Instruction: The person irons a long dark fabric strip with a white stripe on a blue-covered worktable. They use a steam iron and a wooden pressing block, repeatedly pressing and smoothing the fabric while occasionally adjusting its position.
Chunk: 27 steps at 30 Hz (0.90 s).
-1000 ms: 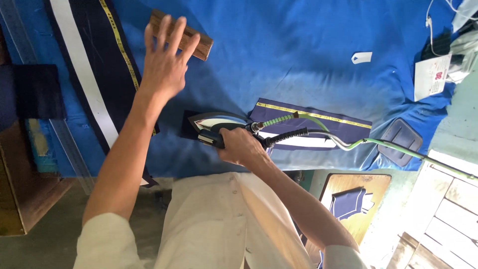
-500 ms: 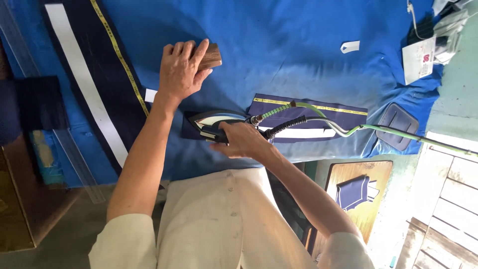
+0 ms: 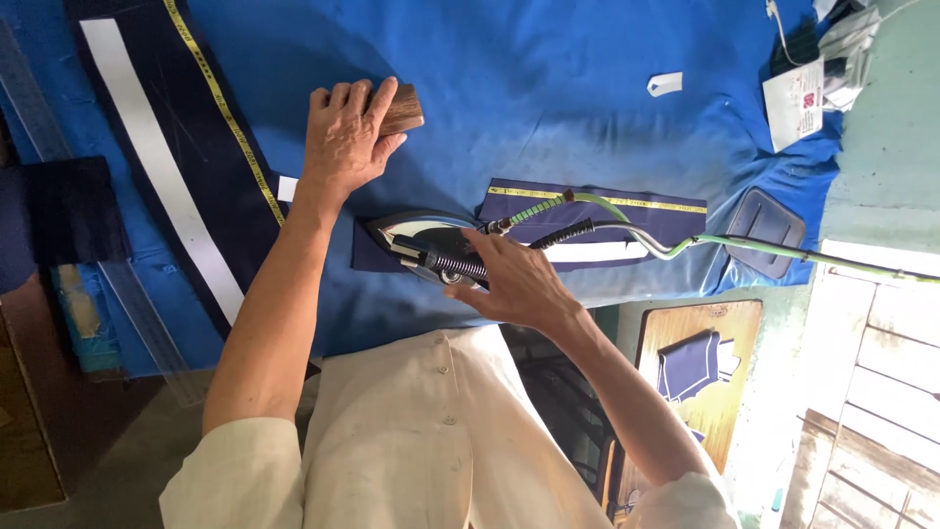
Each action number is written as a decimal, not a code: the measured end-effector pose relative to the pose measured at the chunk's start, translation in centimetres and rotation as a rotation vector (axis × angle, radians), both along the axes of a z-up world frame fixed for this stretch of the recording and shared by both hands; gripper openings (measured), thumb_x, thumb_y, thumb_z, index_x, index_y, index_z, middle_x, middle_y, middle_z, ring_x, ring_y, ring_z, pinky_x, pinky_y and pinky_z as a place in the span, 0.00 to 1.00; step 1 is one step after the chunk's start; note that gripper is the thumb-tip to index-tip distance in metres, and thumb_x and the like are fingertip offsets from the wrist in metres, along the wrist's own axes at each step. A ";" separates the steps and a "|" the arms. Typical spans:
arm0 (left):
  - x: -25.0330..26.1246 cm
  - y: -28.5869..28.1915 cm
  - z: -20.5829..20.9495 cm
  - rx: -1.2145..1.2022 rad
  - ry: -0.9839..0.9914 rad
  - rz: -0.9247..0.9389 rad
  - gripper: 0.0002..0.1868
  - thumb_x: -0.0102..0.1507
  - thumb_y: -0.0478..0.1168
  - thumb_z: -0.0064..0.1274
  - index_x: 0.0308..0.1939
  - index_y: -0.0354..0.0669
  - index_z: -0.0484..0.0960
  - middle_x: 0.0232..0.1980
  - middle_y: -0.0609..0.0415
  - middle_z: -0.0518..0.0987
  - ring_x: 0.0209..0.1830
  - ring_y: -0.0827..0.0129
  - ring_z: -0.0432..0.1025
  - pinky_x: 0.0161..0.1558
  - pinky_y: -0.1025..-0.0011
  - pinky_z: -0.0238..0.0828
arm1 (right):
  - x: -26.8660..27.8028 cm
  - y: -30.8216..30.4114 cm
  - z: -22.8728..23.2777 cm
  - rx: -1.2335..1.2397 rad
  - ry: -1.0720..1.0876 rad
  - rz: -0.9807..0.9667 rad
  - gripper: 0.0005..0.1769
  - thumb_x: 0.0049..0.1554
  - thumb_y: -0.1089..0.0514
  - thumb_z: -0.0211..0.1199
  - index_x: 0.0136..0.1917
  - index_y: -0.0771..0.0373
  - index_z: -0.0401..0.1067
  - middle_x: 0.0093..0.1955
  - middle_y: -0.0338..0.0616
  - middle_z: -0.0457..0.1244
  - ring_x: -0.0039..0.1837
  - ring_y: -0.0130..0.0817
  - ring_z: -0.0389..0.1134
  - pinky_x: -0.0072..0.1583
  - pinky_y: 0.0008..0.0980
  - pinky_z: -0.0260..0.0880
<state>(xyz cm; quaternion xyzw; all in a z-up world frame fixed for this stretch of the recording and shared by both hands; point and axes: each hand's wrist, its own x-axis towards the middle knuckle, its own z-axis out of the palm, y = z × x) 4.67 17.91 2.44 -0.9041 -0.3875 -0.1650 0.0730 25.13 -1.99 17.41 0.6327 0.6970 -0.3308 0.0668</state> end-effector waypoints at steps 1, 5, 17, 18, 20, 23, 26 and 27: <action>0.0 -0.1 -0.2 0.002 -0.002 -0.004 0.38 0.62 0.65 0.63 0.70 0.54 0.72 0.51 0.55 0.74 0.45 0.62 0.69 0.46 0.63 0.65 | -0.5 -0.1 -0.6 0.002 -0.002 -0.004 0.53 0.56 0.21 0.47 0.77 0.65 0.55 0.55 0.51 0.66 0.52 0.52 0.70 0.45 0.55 0.69; 0.1 0.0 -0.4 -0.019 0.018 0.005 0.38 0.63 0.65 0.61 0.71 0.54 0.71 0.51 0.55 0.75 0.44 0.61 0.69 0.46 0.62 0.65 | -1.8 -0.6 -3.8 -0.063 -0.182 0.065 0.51 0.51 0.34 0.71 0.77 0.56 0.52 0.58 0.47 0.67 0.58 0.50 0.69 0.45 0.55 0.72; 0.3 -0.4 -0.3 -0.004 0.051 0.056 0.38 0.63 0.66 0.60 0.71 0.55 0.70 0.51 0.57 0.74 0.44 0.63 0.69 0.46 0.63 0.66 | -2.2 -1.6 -6.2 0.058 -0.131 -0.053 0.55 0.47 0.44 0.79 0.77 0.50 0.50 0.48 0.46 0.70 0.58 0.47 0.70 0.39 0.53 0.69; 0.3 -0.4 -0.3 -0.008 0.049 0.063 0.38 0.63 0.67 0.60 0.70 0.55 0.69 0.51 0.57 0.74 0.44 0.63 0.69 0.46 0.63 0.66 | -2.1 -1.6 -6.2 0.033 -0.137 -0.050 0.55 0.48 0.45 0.78 0.79 0.49 0.49 0.49 0.46 0.70 0.60 0.46 0.69 0.39 0.53 0.70; 0.4 -0.4 -0.4 -0.010 0.036 0.063 0.38 0.63 0.66 0.60 0.70 0.54 0.70 0.50 0.57 0.74 0.44 0.63 0.69 0.46 0.63 0.66 | -2.1 -1.6 -6.4 0.032 -0.131 -0.053 0.55 0.48 0.45 0.78 0.79 0.49 0.50 0.50 0.46 0.70 0.60 0.47 0.69 0.40 0.54 0.69; 0.4 -0.4 -0.6 -0.006 0.031 0.066 0.38 0.63 0.66 0.60 0.71 0.54 0.70 0.51 0.57 0.75 0.44 0.62 0.70 0.45 0.63 0.66 | -1.9 -1.7 -6.7 0.054 -0.129 -0.044 0.55 0.47 0.44 0.79 0.78 0.51 0.50 0.49 0.46 0.70 0.58 0.47 0.69 0.40 0.53 0.70; 0.3 -0.5 -0.5 -0.008 0.042 0.068 0.38 0.63 0.66 0.60 0.71 0.54 0.69 0.51 0.57 0.74 0.44 0.63 0.69 0.46 0.63 0.66 | -2.1 -1.3 -5.8 0.019 -0.124 -0.035 0.60 0.46 0.40 0.79 0.80 0.52 0.46 0.52 0.45 0.69 0.58 0.48 0.69 0.43 0.53 0.70; 0.4 -0.5 -0.4 -0.010 0.043 0.068 0.38 0.63 0.66 0.61 0.71 0.54 0.69 0.51 0.57 0.74 0.44 0.63 0.70 0.46 0.64 0.66 | -2.1 -1.0 -5.2 -0.034 -0.116 -0.036 0.65 0.46 0.38 0.79 0.83 0.53 0.42 0.56 0.45 0.67 0.58 0.49 0.69 0.45 0.54 0.71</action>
